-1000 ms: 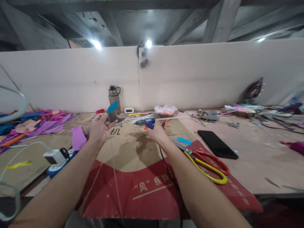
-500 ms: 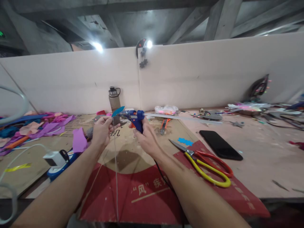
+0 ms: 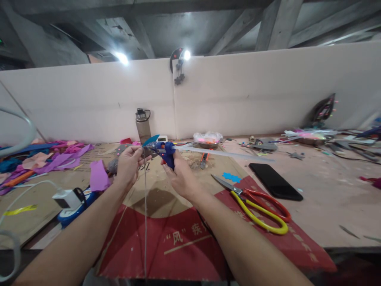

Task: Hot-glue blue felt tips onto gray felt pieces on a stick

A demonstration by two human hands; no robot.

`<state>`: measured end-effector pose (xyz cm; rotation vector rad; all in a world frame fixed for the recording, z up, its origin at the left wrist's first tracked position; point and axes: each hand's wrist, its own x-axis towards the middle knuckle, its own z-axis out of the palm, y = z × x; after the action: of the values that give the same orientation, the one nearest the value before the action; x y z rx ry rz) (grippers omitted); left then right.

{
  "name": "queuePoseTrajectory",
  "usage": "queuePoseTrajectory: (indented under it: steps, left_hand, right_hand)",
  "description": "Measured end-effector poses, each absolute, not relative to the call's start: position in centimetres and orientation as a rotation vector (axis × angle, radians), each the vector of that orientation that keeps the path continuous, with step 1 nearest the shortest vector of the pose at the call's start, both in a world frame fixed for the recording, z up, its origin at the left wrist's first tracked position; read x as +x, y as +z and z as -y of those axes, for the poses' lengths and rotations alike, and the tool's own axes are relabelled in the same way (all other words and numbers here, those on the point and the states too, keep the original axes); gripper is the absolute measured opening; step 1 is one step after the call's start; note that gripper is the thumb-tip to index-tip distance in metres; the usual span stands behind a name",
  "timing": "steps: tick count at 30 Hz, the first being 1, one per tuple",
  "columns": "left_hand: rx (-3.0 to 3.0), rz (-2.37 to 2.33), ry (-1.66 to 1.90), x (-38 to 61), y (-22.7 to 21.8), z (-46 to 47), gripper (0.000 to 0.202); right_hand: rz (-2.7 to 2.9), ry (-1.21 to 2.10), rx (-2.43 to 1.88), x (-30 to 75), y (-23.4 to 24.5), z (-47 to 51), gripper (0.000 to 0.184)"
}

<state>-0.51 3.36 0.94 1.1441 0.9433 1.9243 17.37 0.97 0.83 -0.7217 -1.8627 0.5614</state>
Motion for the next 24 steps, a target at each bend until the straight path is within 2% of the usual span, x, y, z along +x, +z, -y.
queuePoseTrajectory:
  steps: [10,15,24]
  left_hand:
    - [1.188,-0.981,1.936,-0.29,0.88,-3.30,0.022]
    - [1.195,-0.977,1.953,-0.35,0.85,-3.36,0.021]
    - [1.180,-0.983,1.944,-0.30,0.86,-3.38,0.020]
  right_hand:
    - [1.872,0.520,-0.790,17.11,0.99,-0.63,0.024]
    - [1.882,0.517,-0.846,17.19,0.90,-0.69,0.020]
    - [1.880,0.480,-0.821,17.06,0.72,-0.67,0.024]
